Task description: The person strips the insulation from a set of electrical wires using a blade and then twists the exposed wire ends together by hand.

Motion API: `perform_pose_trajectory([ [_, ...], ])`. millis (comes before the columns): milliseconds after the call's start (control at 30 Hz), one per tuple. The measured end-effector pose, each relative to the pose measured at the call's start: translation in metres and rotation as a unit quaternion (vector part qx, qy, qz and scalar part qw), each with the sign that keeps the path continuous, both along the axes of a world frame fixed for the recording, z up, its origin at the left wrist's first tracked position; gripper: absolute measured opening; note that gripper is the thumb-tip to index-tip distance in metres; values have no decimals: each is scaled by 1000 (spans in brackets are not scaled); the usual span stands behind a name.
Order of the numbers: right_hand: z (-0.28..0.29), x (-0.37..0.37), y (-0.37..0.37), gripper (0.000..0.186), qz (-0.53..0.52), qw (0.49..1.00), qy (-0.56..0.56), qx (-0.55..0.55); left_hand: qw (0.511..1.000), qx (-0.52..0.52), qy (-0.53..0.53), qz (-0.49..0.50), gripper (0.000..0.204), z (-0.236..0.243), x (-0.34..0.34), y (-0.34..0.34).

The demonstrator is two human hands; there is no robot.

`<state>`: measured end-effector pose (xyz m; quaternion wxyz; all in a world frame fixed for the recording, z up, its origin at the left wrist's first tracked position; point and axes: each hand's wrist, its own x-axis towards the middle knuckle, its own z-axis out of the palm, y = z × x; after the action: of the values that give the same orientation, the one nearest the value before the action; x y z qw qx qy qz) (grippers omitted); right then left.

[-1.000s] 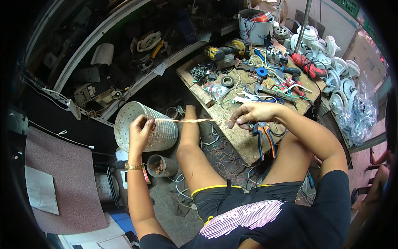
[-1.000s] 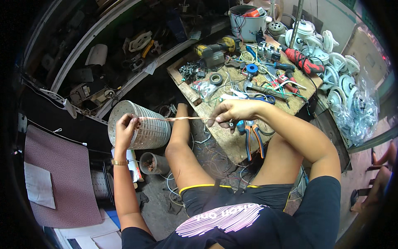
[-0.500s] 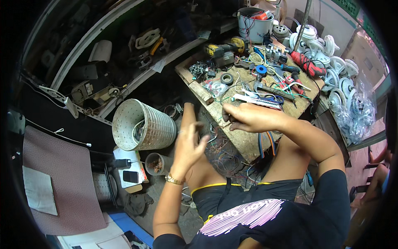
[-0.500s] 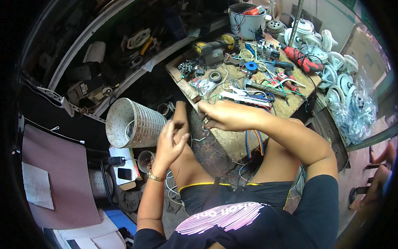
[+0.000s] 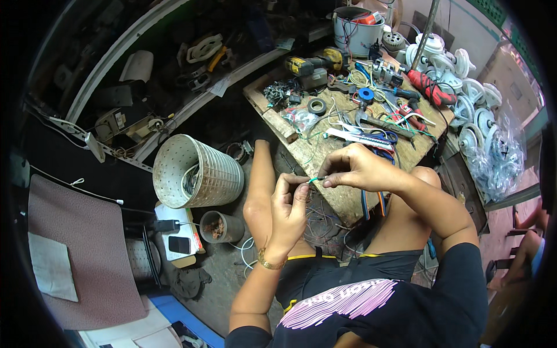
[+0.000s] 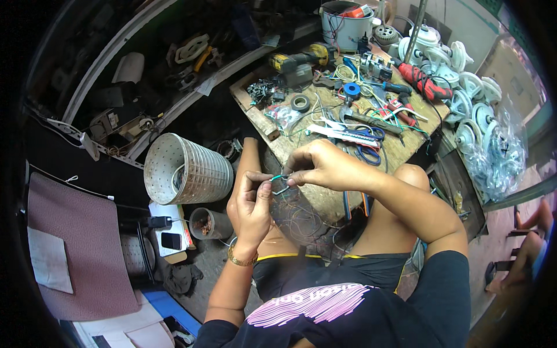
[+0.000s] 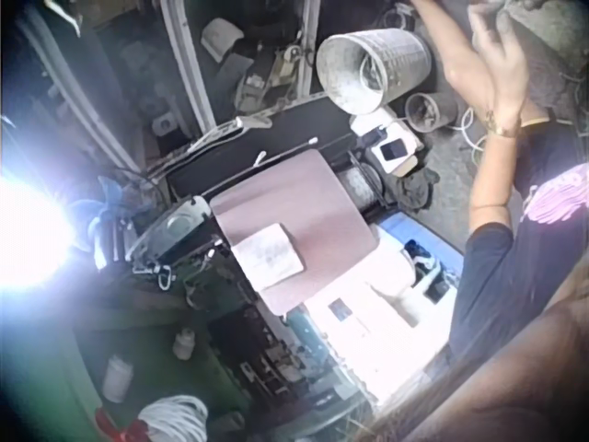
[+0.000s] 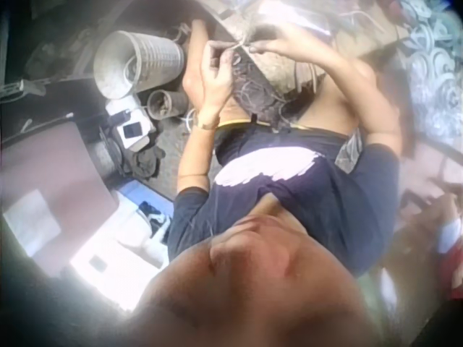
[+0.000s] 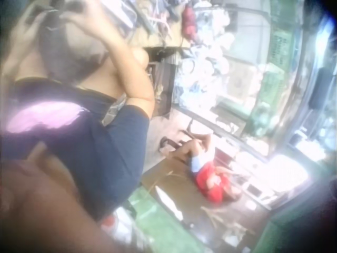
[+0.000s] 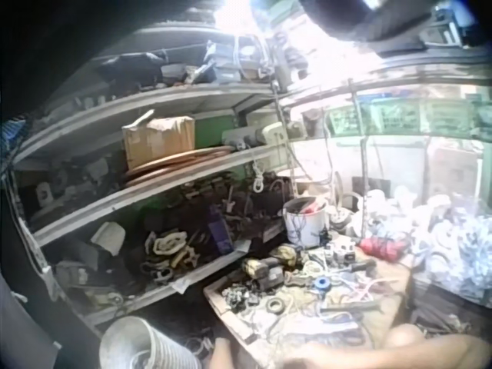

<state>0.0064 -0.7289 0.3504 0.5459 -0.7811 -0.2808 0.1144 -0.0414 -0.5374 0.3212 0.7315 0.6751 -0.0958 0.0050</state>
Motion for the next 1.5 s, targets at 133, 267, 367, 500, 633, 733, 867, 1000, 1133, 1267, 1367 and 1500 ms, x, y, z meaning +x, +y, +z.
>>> perform_pose_trajectory([
  [133,-4,-2,4,16,-13,1000,16,17,999,7,-31,-6,8,-12,2,4],
  [267,4,-1,7,20,-2,999,39,13,998,-38,23,-35,9,-8,4,8],
  [367,-2,0,6,23,5,980,178,91,989,-93,86,-71,8,-10,3,12],
  [500,-16,7,7,25,2,966,239,102,987,-101,101,-73,8,-16,6,8],
  [633,-41,38,-30,28,-32,999,26,-1,991,-7,136,5,7,-53,16,10],
  [733,-36,61,-95,30,-189,906,-124,-358,989,-40,87,110,10,-126,40,18],
  [867,-58,42,-102,38,-179,804,5,-567,976,-39,150,153,11,-170,42,1],
  [1000,-81,29,-109,34,-221,824,-108,-510,982,60,60,169,11,-178,41,-18],
  [1133,-83,10,-93,33,-177,795,-56,-578,966,211,27,145,7,-174,27,-17],
  [1267,-83,1,-78,38,-229,841,-110,-478,966,219,11,137,6,-189,19,-11],
  [1367,-82,9,-61,39,-268,850,-141,-431,982,117,40,146,6,-194,23,-10],
  [1500,-103,34,-68,25,-300,818,-196,-449,988,65,26,139,6,-179,33,-8],
])
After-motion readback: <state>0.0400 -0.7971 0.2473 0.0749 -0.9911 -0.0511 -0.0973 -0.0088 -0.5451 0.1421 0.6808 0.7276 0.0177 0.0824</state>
